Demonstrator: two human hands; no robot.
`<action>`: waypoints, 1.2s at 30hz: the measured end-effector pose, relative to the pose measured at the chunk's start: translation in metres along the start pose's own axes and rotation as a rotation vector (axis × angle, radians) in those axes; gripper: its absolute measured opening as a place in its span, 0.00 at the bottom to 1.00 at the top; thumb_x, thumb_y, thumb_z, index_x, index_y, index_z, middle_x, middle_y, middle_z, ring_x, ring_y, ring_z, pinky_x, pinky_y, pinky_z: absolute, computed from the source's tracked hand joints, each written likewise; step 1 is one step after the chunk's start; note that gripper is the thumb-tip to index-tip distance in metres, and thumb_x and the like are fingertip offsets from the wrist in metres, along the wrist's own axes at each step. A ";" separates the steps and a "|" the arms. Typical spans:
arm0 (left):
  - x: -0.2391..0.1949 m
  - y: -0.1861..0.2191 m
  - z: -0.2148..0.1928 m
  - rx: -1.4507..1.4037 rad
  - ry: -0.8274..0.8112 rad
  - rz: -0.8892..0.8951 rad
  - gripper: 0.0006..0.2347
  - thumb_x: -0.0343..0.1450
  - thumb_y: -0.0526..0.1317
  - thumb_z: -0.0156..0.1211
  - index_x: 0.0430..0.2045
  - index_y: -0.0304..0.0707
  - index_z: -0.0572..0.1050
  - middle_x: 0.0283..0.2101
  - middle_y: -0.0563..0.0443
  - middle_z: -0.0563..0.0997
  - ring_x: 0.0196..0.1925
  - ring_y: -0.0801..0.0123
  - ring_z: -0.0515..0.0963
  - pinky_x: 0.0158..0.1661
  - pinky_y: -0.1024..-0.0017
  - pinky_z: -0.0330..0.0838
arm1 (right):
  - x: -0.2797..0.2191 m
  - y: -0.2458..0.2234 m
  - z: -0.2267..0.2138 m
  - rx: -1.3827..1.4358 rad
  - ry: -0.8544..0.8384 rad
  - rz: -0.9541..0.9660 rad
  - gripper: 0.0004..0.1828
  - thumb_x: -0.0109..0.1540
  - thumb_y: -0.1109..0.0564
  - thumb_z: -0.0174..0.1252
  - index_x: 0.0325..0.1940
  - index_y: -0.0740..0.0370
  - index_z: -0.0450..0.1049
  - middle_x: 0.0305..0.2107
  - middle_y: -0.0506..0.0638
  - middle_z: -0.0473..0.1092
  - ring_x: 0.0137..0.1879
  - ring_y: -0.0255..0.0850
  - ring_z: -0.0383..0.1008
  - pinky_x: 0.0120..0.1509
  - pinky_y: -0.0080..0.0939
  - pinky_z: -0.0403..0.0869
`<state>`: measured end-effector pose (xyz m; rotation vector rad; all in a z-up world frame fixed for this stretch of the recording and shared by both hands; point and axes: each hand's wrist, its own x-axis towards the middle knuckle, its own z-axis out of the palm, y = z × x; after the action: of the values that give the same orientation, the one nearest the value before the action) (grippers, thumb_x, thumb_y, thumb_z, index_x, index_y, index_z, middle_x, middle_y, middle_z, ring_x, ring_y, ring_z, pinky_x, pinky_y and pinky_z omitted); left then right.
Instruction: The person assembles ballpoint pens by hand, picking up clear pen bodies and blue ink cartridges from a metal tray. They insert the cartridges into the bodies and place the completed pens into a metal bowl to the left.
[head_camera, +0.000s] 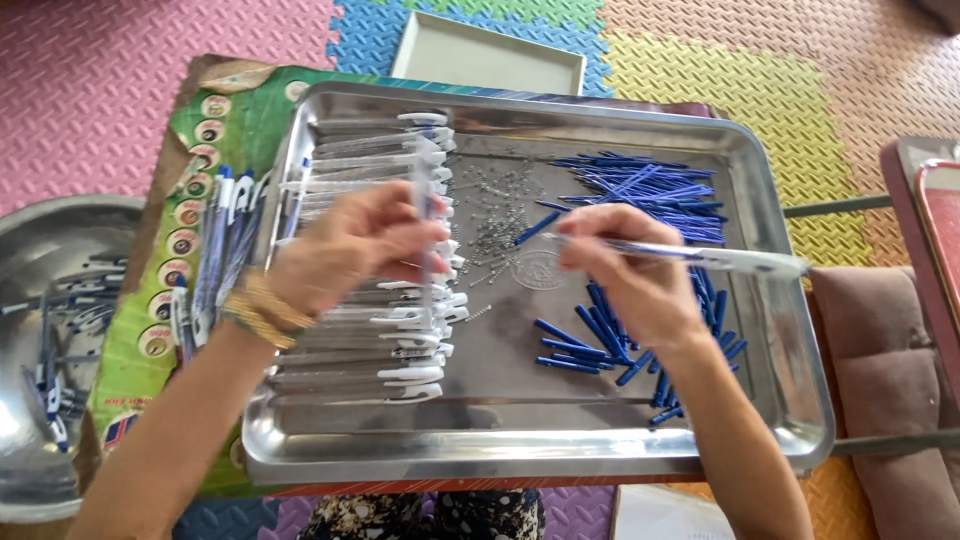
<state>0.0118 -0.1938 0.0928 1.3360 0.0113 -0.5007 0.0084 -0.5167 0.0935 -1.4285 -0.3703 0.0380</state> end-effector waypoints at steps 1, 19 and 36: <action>0.005 -0.007 0.018 -0.009 -0.043 0.043 0.13 0.74 0.39 0.69 0.53 0.41 0.80 0.44 0.49 0.86 0.43 0.59 0.92 0.46 0.59 0.91 | -0.002 0.002 0.012 -0.084 0.052 -0.043 0.10 0.63 0.65 0.69 0.45 0.74 0.77 0.44 0.68 0.79 0.42 0.49 0.85 0.52 0.50 0.87; 0.041 -0.046 0.068 -0.185 -0.176 0.089 0.21 0.70 0.32 0.75 0.59 0.36 0.82 0.43 0.39 0.89 0.43 0.58 0.92 0.43 0.60 0.91 | -0.010 0.015 0.015 -0.362 0.148 -0.141 0.08 0.61 0.67 0.77 0.42 0.66 0.85 0.34 0.64 0.82 0.33 0.40 0.81 0.38 0.34 0.81; 0.048 -0.072 0.072 0.055 -0.009 0.231 0.20 0.69 0.34 0.79 0.57 0.37 0.84 0.44 0.43 0.91 0.43 0.69 0.91 0.42 0.68 0.92 | -0.009 0.031 0.025 -0.434 0.134 -0.302 0.05 0.63 0.66 0.75 0.38 0.67 0.83 0.31 0.60 0.82 0.34 0.41 0.83 0.37 0.33 0.79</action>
<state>0.0093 -0.2870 0.0300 1.3689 -0.1633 -0.3130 -0.0010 -0.4906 0.0633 -1.7755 -0.4993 -0.4031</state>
